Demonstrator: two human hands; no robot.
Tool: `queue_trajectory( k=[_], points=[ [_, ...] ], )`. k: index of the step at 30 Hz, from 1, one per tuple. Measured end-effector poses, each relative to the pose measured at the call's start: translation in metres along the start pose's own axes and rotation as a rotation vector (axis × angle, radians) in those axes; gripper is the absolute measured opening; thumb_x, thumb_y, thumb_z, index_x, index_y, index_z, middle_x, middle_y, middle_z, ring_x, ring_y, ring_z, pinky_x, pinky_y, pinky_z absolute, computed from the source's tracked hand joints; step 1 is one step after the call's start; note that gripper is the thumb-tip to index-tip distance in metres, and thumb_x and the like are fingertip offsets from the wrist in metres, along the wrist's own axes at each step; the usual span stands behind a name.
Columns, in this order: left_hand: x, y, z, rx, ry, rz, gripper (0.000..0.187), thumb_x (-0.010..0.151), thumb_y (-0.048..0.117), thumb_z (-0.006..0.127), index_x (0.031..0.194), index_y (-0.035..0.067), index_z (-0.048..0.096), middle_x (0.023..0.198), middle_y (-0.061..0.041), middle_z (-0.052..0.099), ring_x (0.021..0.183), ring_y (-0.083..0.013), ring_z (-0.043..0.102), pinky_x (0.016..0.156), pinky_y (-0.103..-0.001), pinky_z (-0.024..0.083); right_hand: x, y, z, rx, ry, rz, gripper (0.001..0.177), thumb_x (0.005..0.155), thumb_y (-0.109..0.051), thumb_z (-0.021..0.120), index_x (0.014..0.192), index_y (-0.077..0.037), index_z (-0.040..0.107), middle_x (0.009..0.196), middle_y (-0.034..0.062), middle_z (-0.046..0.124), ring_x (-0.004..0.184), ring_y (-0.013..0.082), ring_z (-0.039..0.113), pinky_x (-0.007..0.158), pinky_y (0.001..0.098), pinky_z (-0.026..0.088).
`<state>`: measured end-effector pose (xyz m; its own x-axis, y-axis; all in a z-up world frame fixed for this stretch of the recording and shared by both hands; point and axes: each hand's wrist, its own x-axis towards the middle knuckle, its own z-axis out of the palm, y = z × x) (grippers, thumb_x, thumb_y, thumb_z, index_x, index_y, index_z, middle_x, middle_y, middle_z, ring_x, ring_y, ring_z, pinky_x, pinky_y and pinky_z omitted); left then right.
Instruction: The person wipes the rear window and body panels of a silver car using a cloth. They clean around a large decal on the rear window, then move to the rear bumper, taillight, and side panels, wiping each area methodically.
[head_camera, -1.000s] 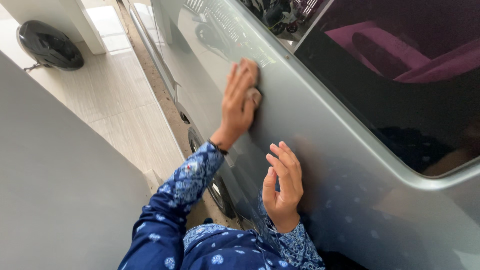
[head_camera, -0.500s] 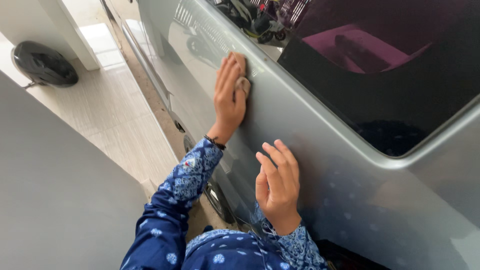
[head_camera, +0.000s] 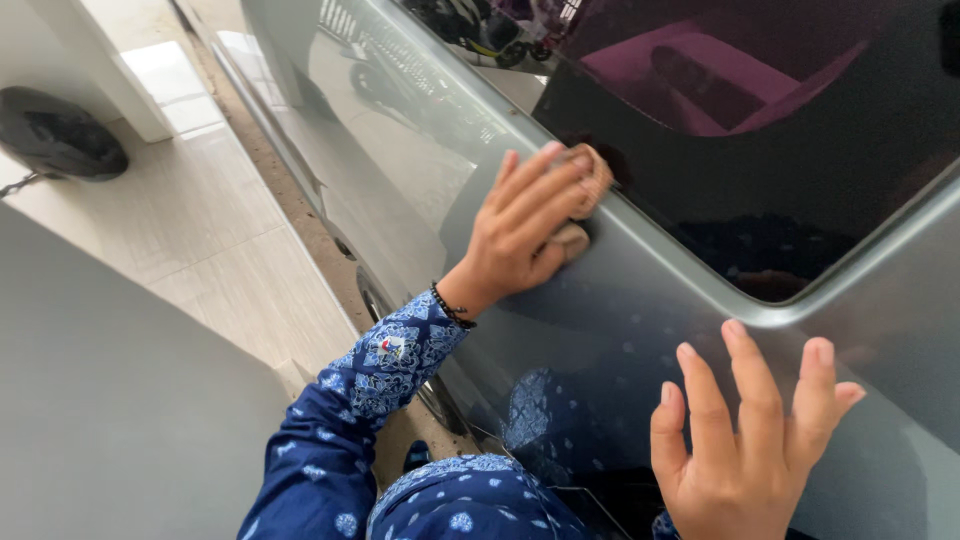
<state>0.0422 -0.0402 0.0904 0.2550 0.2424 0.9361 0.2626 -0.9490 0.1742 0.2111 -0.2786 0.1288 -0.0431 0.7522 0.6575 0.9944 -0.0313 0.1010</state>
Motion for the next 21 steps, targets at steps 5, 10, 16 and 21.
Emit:
queue_trajectory(
  k=[5,10,16,21],
  points=[
    [0.006,-0.028,0.001,0.072,0.137,-0.109,0.035,0.09,0.006,0.058,0.124,0.002,0.067,0.14,-0.014,0.062,0.146,-0.0364,0.046,0.129,-0.054,0.02,0.012,0.002,0.001,0.204,0.06,0.197,0.03,0.099,-0.022,0.062,0.117,0.002,0.069,0.145,0.0199,0.055,0.15,0.0555,0.015,0.116,0.0807,-0.005],
    [0.009,-0.056,-0.008,0.098,0.253,-0.268,0.035,0.097,0.002,0.054,0.129,-0.002,0.066,0.143,-0.018,0.061,0.149,-0.0403,0.044,0.129,-0.057,0.022,0.014,0.0,0.019,-0.03,0.02,0.114,0.036,0.1,-0.026,0.062,0.124,-0.002,0.074,0.153,0.0184,0.056,0.157,0.0526,0.015,0.116,0.0751,-0.01],
    [0.005,-0.003,-0.008,-0.048,0.086,-0.168,0.033,0.088,0.005,0.056,0.118,0.002,0.069,0.141,-0.018,0.061,0.144,-0.0385,0.05,0.129,-0.055,0.026,0.011,-0.02,0.036,-0.108,0.042,0.179,0.034,0.097,-0.029,0.064,0.119,-0.008,0.077,0.152,0.0185,0.058,0.153,0.0503,0.015,0.107,0.0747,-0.018],
    [0.002,0.015,-0.004,-0.082,-0.05,0.032,0.033,0.089,0.01,0.06,0.12,0.003,0.072,0.138,-0.016,0.064,0.141,-0.0341,0.052,0.127,-0.055,0.022,0.003,-0.024,0.044,-0.061,0.128,0.271,0.031,0.1,-0.027,0.062,0.116,-0.006,0.079,0.148,0.0159,0.064,0.155,0.0503,0.019,0.107,0.078,-0.018]
  ],
)
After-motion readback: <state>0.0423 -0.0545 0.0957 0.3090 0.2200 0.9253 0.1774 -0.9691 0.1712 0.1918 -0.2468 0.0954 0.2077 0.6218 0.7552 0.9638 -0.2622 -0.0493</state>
